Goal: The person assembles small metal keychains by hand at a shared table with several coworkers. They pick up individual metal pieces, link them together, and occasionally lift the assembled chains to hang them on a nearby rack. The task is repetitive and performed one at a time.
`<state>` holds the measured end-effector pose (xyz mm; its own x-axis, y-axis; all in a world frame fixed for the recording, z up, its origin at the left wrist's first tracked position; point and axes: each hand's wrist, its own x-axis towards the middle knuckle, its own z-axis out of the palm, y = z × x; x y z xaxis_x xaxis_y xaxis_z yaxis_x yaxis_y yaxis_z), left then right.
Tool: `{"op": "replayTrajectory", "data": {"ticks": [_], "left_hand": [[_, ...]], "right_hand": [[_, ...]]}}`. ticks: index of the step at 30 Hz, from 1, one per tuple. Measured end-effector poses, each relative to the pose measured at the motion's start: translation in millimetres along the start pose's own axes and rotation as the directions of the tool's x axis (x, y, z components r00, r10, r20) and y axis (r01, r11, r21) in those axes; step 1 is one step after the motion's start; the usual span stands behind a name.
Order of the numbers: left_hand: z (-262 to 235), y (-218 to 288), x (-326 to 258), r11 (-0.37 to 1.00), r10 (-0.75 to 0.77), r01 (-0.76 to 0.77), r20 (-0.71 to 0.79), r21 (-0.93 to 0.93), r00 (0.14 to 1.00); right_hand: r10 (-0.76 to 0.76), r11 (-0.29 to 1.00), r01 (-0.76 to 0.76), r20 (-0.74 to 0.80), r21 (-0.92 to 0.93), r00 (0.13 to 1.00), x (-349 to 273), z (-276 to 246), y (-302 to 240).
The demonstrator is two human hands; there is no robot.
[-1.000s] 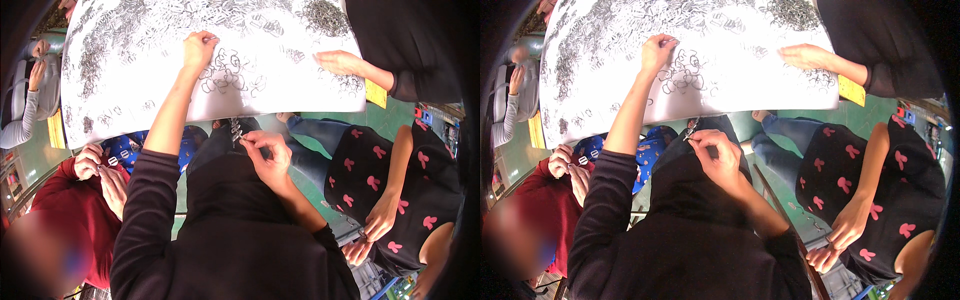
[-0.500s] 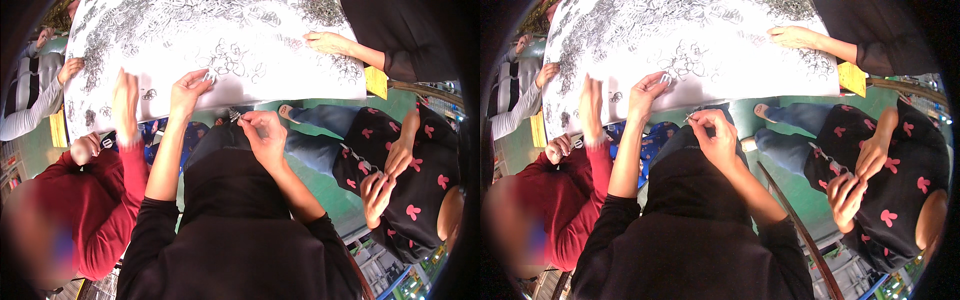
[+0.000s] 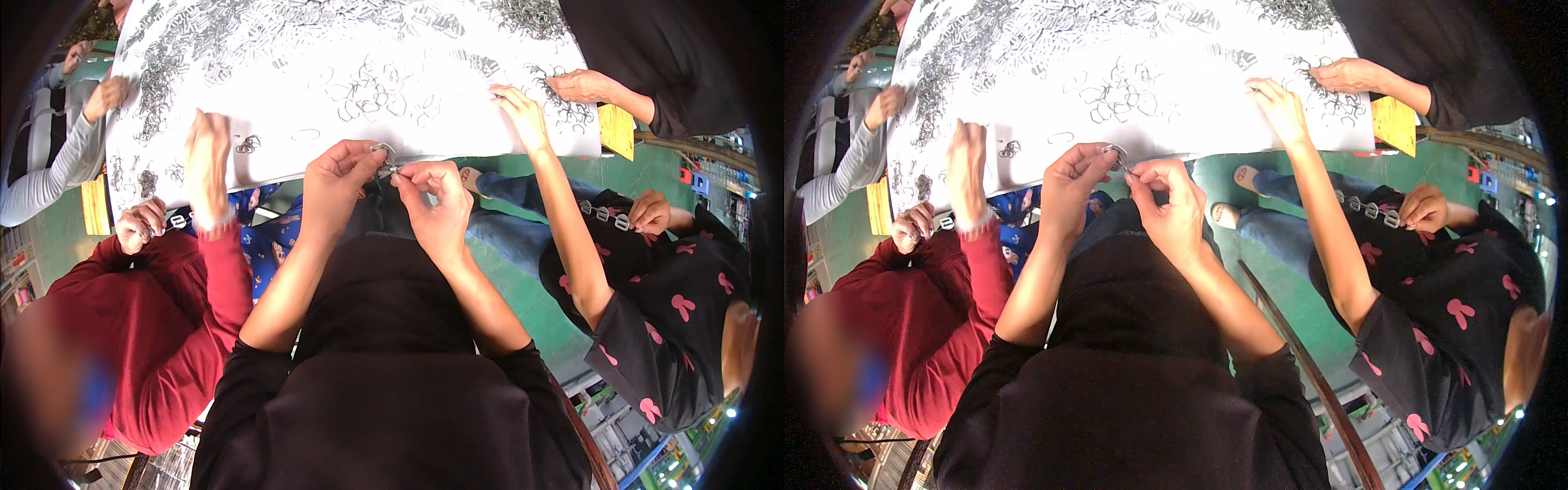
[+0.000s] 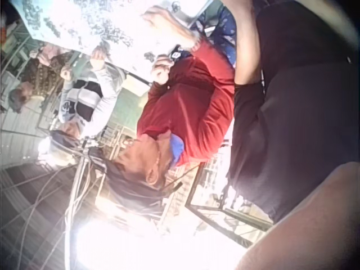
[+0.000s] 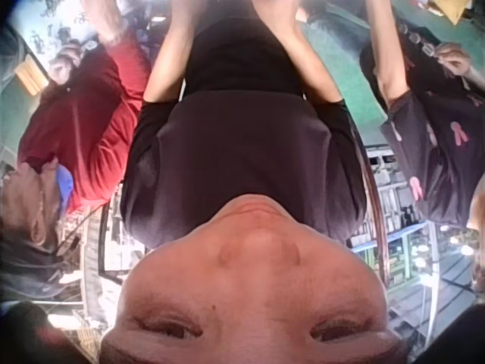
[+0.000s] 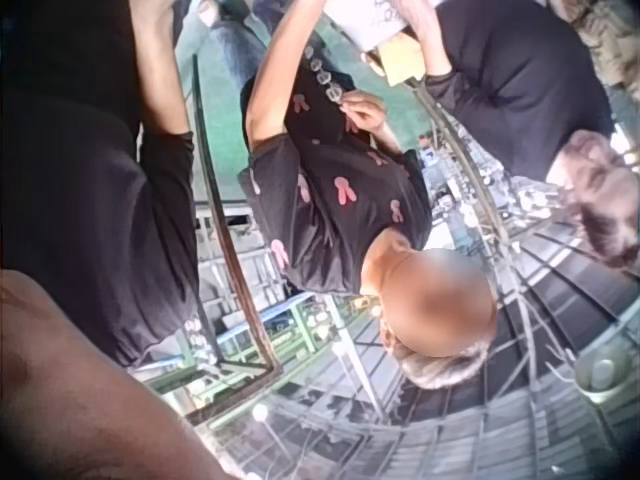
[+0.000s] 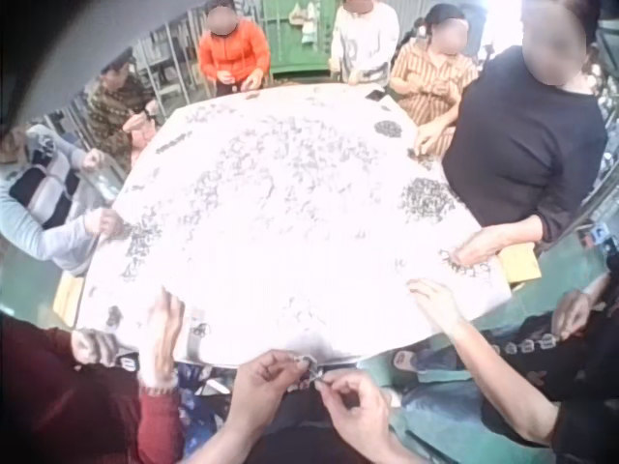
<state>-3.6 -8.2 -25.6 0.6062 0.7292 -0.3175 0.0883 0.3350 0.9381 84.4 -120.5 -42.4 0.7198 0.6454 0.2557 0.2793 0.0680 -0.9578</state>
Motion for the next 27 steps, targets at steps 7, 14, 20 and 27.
{"op": "replayTrajectory", "data": {"ticks": [7, 14, 20, 27], "left_hand": [[10.1, 5.6, -9.0, 0.952, 0.252, -0.245, -0.014, 0.184, 0.968], [-7.8, -4.5, 26.8, 0.997, -0.018, 0.017, -0.022, -0.074, 1.000], [-10.4, -6.7, 34.2, 1.000, -0.002, 0.002, -0.020, 0.014, 1.000], [-1.5, 0.5, 31.6, 1.000, 0.000, -0.001, -0.041, -0.016, 0.999]], "right_hand": [[-0.048, 0.999, 0.047, -0.026, -0.018, 0.999, 8.1, 5.9, 3.6], [0.003, 1.000, -0.003, 0.009, 0.027, 1.000, 17.4, 4.5, 5.2], [0.004, 1.000, -0.004, 0.003, -0.012, 1.000, 21.5, 4.4, 11.3], [0.004, 1.000, -0.002, 0.045, -0.024, 0.999, 23.5, 3.9, 13.0]]}}
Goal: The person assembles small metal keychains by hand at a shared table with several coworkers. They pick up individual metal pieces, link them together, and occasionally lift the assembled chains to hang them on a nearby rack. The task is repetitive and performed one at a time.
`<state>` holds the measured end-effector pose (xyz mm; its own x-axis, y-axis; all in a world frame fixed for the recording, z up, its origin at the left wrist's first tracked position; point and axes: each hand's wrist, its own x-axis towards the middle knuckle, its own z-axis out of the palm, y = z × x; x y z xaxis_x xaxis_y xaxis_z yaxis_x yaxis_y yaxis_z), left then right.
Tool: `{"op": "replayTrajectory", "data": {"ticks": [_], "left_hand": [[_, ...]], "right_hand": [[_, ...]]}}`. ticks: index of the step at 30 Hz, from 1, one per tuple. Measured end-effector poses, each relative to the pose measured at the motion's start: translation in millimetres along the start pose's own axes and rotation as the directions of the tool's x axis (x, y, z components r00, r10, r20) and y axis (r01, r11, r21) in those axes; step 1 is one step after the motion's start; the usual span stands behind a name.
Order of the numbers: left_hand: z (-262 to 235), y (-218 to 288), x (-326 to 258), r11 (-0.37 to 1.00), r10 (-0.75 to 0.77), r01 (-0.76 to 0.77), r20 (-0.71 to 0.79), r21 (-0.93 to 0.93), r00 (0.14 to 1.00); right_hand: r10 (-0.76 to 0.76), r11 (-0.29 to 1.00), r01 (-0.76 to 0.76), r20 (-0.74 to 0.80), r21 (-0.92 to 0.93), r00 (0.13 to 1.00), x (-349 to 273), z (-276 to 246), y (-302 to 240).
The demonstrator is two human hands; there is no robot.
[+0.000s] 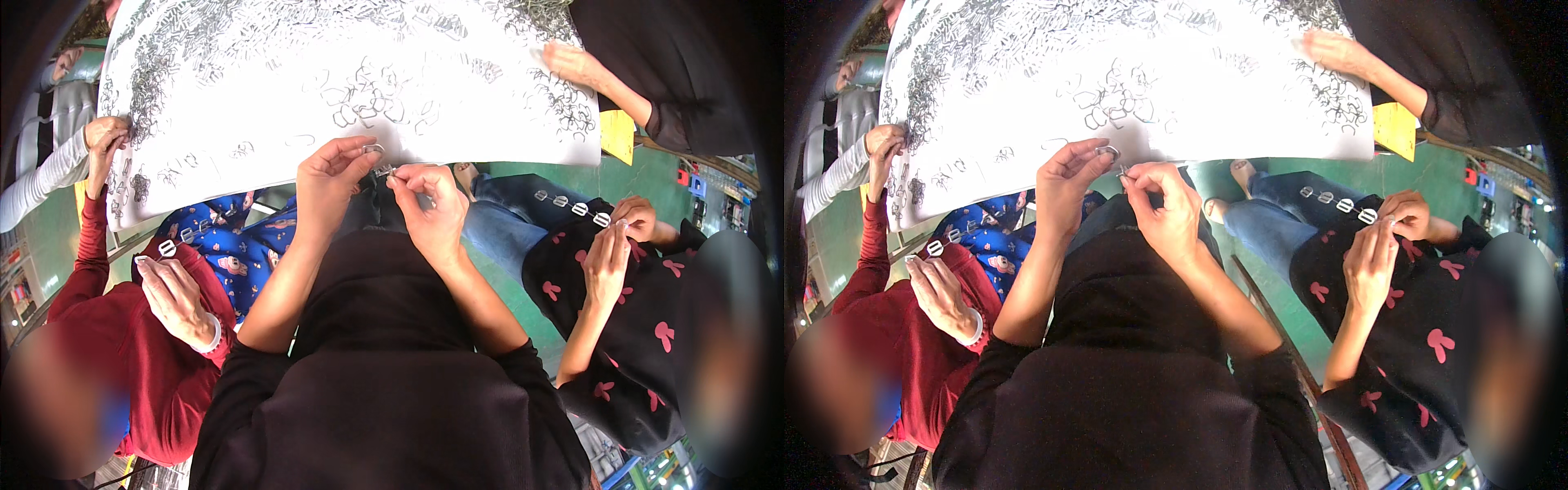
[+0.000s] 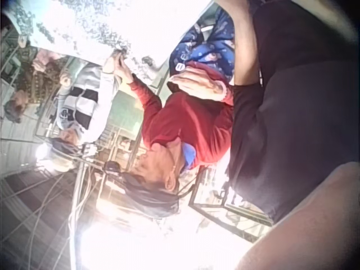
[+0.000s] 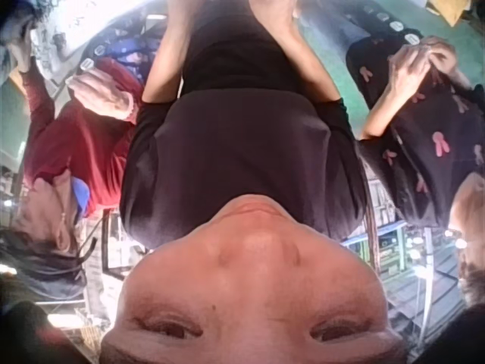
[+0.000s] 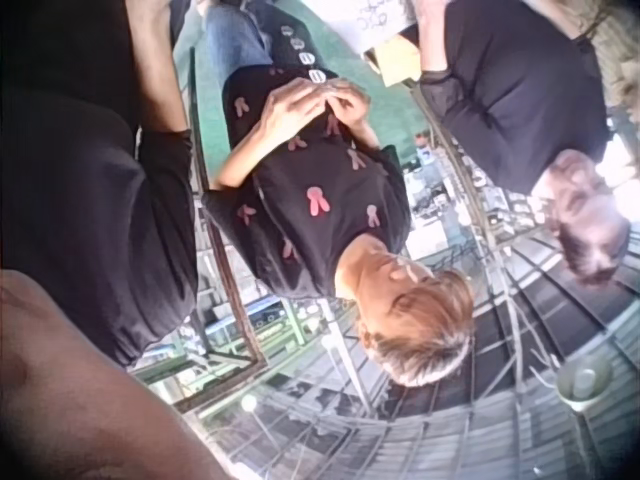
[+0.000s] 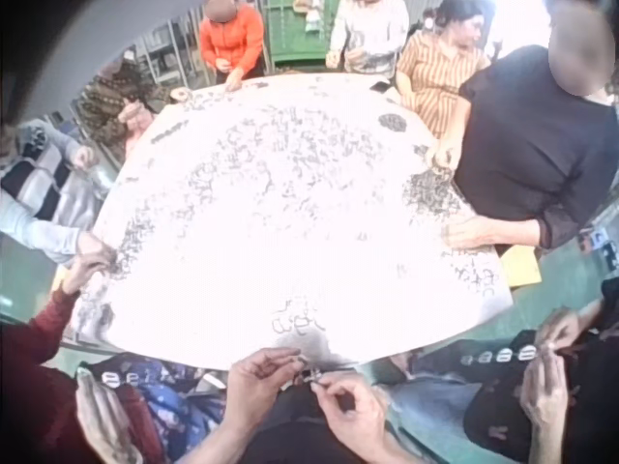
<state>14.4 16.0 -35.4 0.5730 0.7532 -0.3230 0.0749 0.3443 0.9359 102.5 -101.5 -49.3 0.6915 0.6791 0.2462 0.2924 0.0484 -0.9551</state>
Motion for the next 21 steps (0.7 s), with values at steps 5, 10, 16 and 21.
{"op": "replayTrajectory", "data": {"ticks": [5, 10, 16, 21], "left_hand": [[7.9, 6.4, -14.8, 0.997, 0.068, -0.067, 0.050, -0.025, 0.996], [11.5, 6.9, -19.7, 0.971, 0.207, -0.212, 0.057, 0.106, 0.977], [2.6, 7.4, -23.8, 0.948, 0.244, -0.255, 0.077, 0.193, 0.967], [1.1, 12.4, -34.2, 0.960, 0.190, -0.205, 0.092, 0.191, 0.977]], "right_hand": [[-0.006, 1.000, 0.006, -0.054, -0.012, 0.999, 2.0, 3.1, 2.2], [0.000, 1.000, 0.001, -0.039, 0.027, 0.999, 1.3, 2.1, 1.2], [-0.098, 0.983, 0.097, 0.002, -0.156, 0.995, 31.9, -16.7, 15.9], [0.082, 0.812, 0.034, 0.172, -0.582, 0.982, 103.1, -3.0, 73.5]]}}
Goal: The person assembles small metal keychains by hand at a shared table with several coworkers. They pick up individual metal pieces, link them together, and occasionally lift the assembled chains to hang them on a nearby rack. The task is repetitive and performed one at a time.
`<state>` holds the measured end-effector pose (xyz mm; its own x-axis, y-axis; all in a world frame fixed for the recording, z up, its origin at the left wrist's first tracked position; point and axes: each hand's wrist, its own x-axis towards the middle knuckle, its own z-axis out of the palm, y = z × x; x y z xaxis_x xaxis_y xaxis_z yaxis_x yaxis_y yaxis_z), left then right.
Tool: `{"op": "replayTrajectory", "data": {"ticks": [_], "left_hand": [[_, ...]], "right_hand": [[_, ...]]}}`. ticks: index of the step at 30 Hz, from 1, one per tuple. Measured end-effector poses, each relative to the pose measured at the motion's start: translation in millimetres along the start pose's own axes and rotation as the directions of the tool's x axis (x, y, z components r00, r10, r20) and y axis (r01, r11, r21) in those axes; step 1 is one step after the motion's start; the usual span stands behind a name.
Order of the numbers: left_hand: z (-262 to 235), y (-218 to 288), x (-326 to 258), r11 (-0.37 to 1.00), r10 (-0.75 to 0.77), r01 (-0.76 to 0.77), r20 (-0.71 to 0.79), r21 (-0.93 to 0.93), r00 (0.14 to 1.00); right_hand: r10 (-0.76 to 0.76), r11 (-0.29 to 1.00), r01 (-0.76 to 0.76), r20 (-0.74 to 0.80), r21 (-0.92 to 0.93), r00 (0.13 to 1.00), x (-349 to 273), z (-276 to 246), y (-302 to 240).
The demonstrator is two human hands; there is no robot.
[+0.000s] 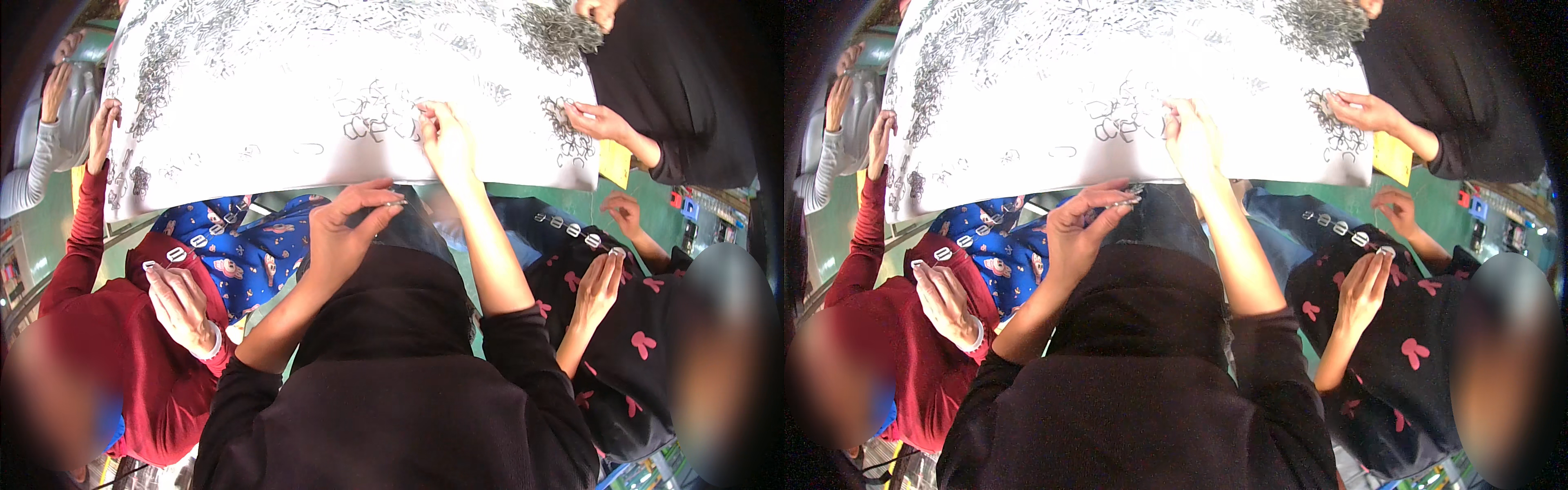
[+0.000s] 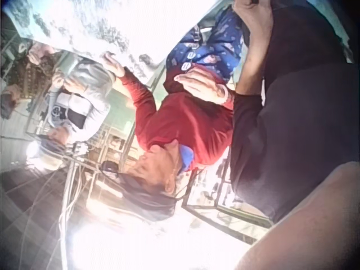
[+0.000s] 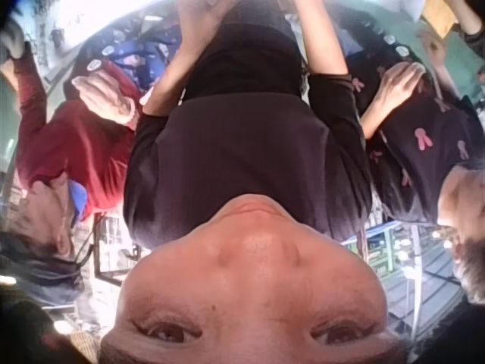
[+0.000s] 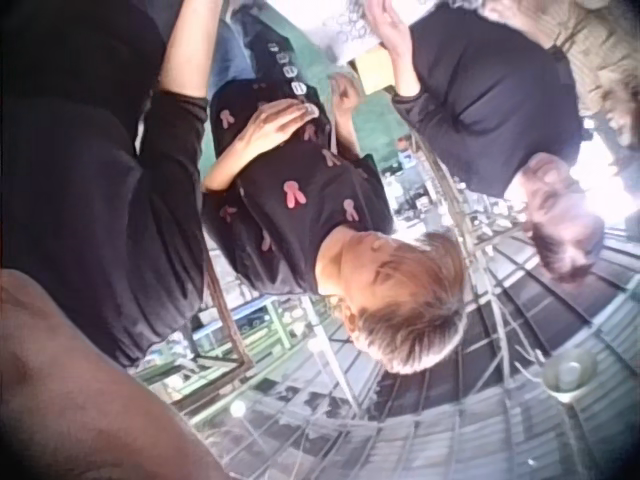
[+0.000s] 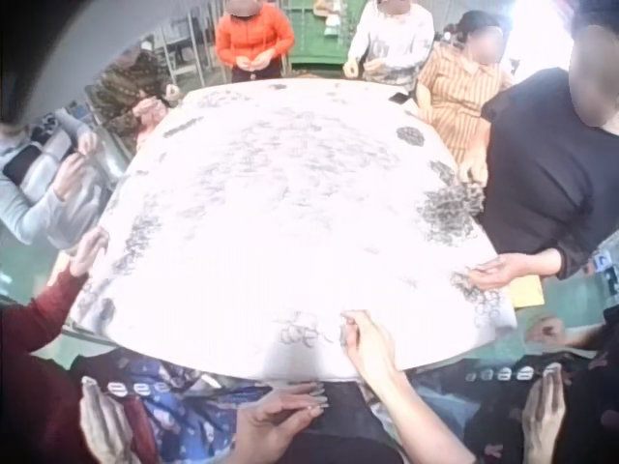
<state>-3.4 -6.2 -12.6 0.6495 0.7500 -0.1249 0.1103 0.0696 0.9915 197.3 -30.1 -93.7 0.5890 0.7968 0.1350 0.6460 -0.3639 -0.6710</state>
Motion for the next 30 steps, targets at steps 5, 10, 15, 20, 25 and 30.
{"op": "replayTrajectory", "data": {"ticks": [5, 10, 15, 20, 25, 30], "left_hand": [[2.8, 4.3, -5.1, 0.999, -0.007, 0.007, 0.008, 0.042, 1.000], [3.3, 2.0, -3.1, 0.999, 0.037, -0.037, 0.007, 0.024, 0.999], [4.1, 1.0, -0.7, 0.999, 0.044, -0.044, 0.001, 0.016, 0.999], [4.3, 0.1, 1.0, 0.996, 0.069, -0.070, 0.008, 0.057, 0.998], [6.2, 2.3, 0.7, 0.997, 0.065, -0.065, -0.001, 0.053, 0.998], [7.8, 6.6, -2.8, 0.998, 0.044, -0.043, -0.022, 0.046, 0.999]], "right_hand": [[-0.133, 0.980, 0.143, 0.081, -0.139, 0.988, 28.3, 31.2, 9.1], [-0.042, 0.972, 0.057, 0.071, -0.226, 0.997, 48.0, 13.3, 28.8], [0.016, 0.990, -0.001, 0.104, -0.140, 0.994, 61.1, 5.5, 24.6], [0.013, 0.978, 0.042, 0.262, -0.203, 0.965, 68.7, 36.7, -9.0], [0.069, 0.958, 0.018, 0.292, -0.287, 0.954, 73.3, 54.9, -17.4], [0.110, 0.994, -0.097, 0.291, -0.058, 0.950, 73.7, 20.0, 16.2]]}}
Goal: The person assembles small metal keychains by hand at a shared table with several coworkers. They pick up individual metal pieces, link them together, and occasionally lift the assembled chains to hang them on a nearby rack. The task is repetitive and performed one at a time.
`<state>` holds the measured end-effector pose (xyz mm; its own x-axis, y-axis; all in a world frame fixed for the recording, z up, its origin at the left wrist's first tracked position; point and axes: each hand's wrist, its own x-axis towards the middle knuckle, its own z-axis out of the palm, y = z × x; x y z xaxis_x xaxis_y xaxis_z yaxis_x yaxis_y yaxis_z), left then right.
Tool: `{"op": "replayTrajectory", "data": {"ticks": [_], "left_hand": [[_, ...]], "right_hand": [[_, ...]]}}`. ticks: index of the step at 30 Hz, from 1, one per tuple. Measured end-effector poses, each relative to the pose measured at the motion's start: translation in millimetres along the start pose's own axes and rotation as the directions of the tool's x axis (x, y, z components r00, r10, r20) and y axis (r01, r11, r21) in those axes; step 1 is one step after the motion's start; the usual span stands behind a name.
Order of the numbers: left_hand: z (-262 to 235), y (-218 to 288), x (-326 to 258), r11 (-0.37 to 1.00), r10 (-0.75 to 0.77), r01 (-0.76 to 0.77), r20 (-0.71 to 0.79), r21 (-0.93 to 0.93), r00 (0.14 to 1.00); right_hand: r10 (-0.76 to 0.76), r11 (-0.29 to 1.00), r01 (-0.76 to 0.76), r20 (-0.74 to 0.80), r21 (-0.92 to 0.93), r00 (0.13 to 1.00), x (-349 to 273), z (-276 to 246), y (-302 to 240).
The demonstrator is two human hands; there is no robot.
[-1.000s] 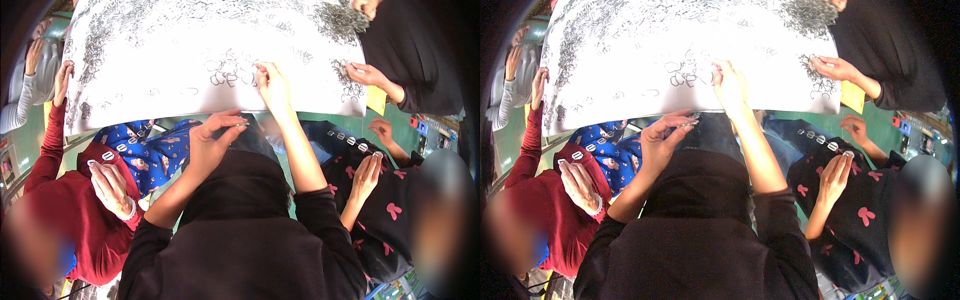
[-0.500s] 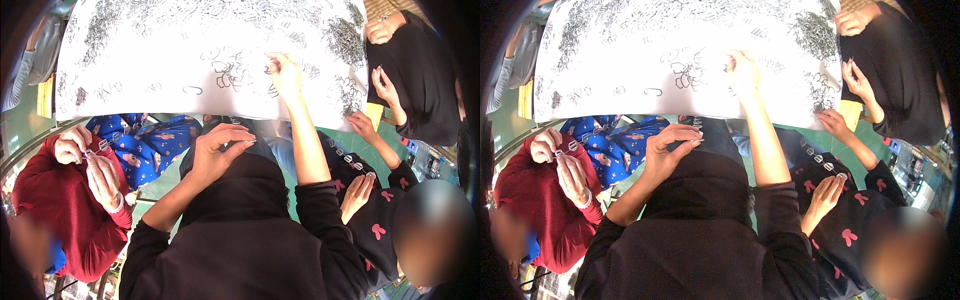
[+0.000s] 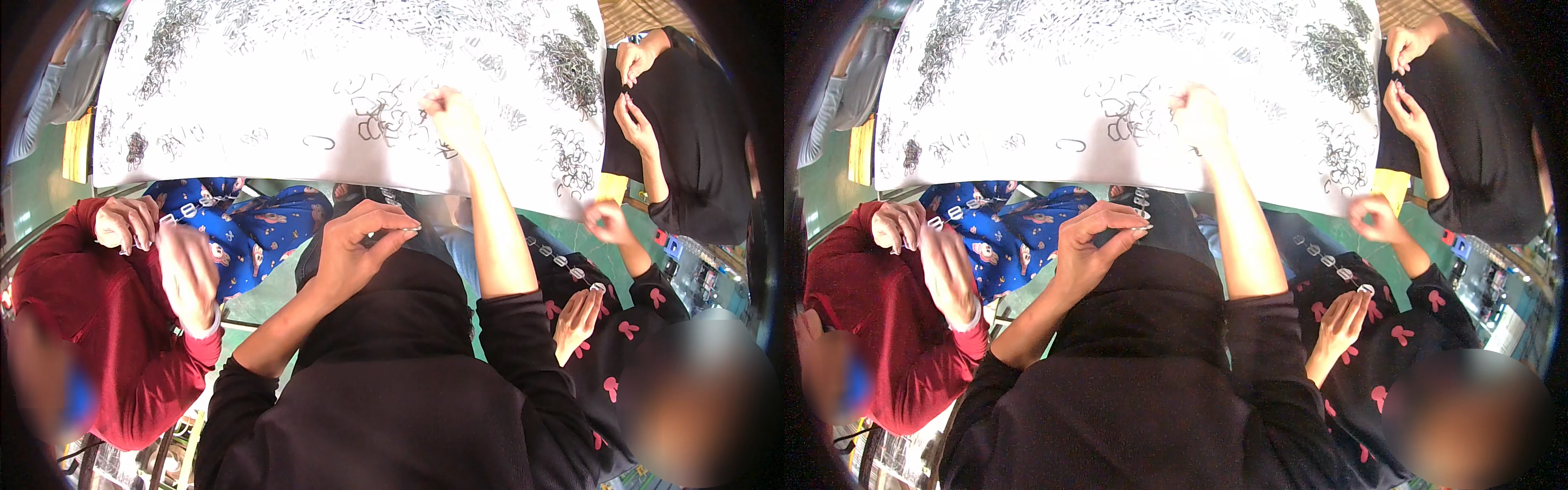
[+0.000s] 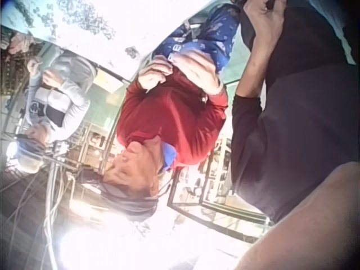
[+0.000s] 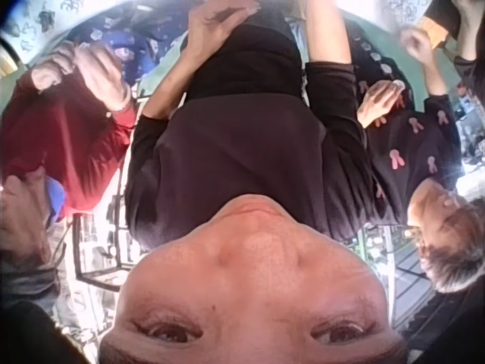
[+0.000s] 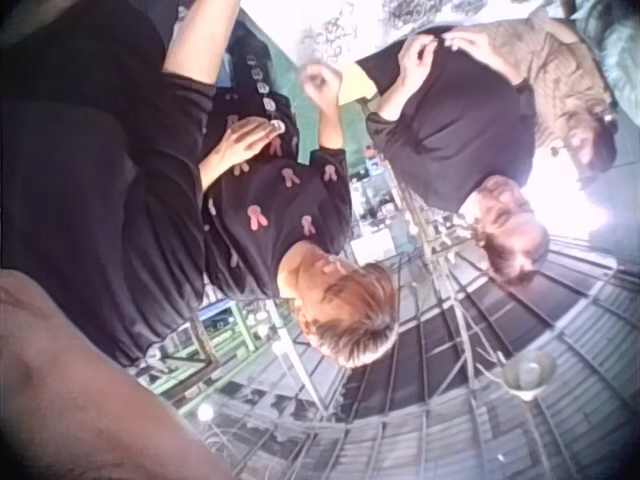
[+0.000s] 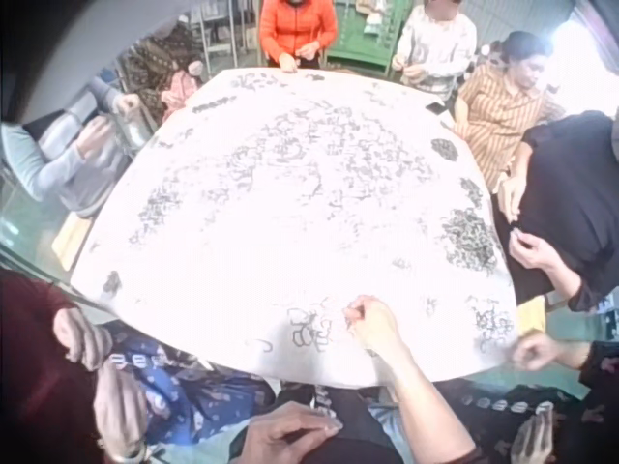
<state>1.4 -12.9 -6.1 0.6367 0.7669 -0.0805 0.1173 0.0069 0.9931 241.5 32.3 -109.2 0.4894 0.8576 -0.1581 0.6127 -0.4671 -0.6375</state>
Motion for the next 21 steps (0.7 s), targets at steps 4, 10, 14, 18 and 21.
{"op": "replayTrajectory", "data": {"ticks": [4, 10, 14, 18, 21], "left_hand": [[1.0, 0.8, -4.2, 1.000, -0.002, 0.001, 0.021, 0.014, 1.000], [4.6, 1.3, -8.3, 1.000, 0.006, -0.007, 0.068, 0.016, 0.998], [5.6, 1.8, -9.7, 0.999, 0.026, -0.029, 0.079, 0.038, 0.997], [4.9, -1.1, -11.3, 0.995, 0.093, -0.096, 0.084, 0.038, 0.992], [3.1, -3.9, -13.3, 0.992, 0.106, -0.111, 0.087, 0.053, 0.991]], "right_hand": [[0.183, 0.886, -0.197, 0.074, 0.420, 0.980, -14.7, -29.0, 31.8], [0.135, 0.917, -0.139, 0.037, 0.374, 0.990, -17.3, -21.2, 39.4], [-0.049, 0.989, 0.029, -0.134, -0.148, 0.990, -24.5, -12.8, 34.6], [-0.057, 0.978, 0.019, -0.177, -0.209, 0.983, -26.3, -9.0, 28.0], [-0.047, 0.978, 0.008, -0.180, -0.210, 0.983, -16.9, -8.1, 23.4]]}}
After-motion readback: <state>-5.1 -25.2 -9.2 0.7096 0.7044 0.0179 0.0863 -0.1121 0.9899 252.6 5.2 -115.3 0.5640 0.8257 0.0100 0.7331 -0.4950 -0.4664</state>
